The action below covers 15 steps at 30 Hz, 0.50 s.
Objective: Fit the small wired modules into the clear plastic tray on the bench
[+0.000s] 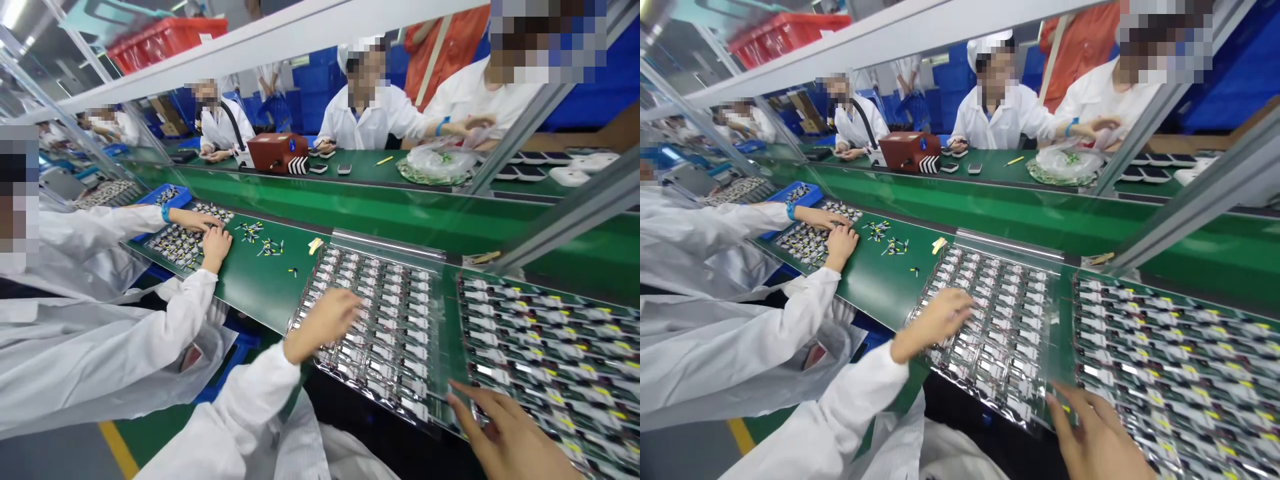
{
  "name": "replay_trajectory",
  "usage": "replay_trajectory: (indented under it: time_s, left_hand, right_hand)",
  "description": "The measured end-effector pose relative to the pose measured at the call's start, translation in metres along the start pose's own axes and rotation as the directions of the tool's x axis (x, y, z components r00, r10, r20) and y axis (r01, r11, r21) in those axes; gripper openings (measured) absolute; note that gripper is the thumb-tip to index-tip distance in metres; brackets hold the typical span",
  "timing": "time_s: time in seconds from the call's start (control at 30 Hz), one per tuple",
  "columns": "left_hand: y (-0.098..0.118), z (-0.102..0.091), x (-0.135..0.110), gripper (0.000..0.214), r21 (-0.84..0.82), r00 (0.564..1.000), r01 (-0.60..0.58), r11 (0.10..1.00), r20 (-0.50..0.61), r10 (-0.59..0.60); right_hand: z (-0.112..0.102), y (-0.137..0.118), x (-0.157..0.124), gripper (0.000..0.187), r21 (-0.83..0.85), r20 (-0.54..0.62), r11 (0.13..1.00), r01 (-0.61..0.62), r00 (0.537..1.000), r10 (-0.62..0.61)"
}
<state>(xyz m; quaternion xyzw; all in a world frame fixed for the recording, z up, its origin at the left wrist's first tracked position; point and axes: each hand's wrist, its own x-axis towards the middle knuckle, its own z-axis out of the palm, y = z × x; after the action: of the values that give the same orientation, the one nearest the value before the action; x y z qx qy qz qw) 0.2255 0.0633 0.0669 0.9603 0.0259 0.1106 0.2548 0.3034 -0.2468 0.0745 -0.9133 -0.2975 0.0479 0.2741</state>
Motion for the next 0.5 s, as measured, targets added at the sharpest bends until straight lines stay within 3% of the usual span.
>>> replay_trajectory:
  time_s: [0.07,0.13,0.17,0.23,0.33,0.4,0.43,0.5]
  left_hand:
    - [-0.049,-0.035,0.002,0.033,0.145,0.951,0.299,0.943,-0.124,-0.282]
    - [-0.096,-0.066,0.003,0.033,0.245,0.839,0.539,0.806,-0.245,-0.486]
    - [-0.116,-0.077,0.002,0.033,0.278,0.784,0.618,0.735,-0.284,-0.552]
    - [-0.145,-0.091,-0.001,0.032,0.294,0.727,0.685,0.666,-0.334,-0.601]
    - [-0.165,-0.093,-0.006,0.029,0.298,0.703,0.71,0.638,-0.352,-0.618]
    - [-0.169,-0.09,-0.008,0.028,0.301,0.708,0.705,0.643,-0.364,-0.606]
    - [-0.171,-0.089,-0.007,0.028,0.301,0.715,0.697,0.651,-0.37,-0.593]
    - [-0.173,-0.087,-0.005,0.028,0.302,0.741,0.667,0.681,-0.367,-0.563]
  right_hand:
    - [0.0,-0.003,0.001,0.052,0.017,0.014,0.999,-0.031,0.999,0.031]
    - [0.001,-0.006,0.003,0.056,0.042,0.022,0.998,-0.056,0.998,0.055]
    - [0.001,-0.008,0.005,0.058,0.056,0.023,0.996,-0.07,0.997,0.069]
    - [0.0,-0.013,0.007,0.061,0.091,0.02,0.99,-0.11,0.994,0.108]
    - [-0.012,-0.032,0.009,0.059,0.222,0.054,0.959,-0.174,0.985,0.166]
    - [-0.027,-0.053,0.009,0.056,0.386,0.111,0.907,-0.17,0.984,0.137]
    - [-0.036,-0.065,0.008,0.057,0.49,0.123,0.864,-0.118,0.99,0.066]
    - [-0.057,-0.087,0.008,0.07,0.612,0.025,0.788,0.073,0.993,-0.111]
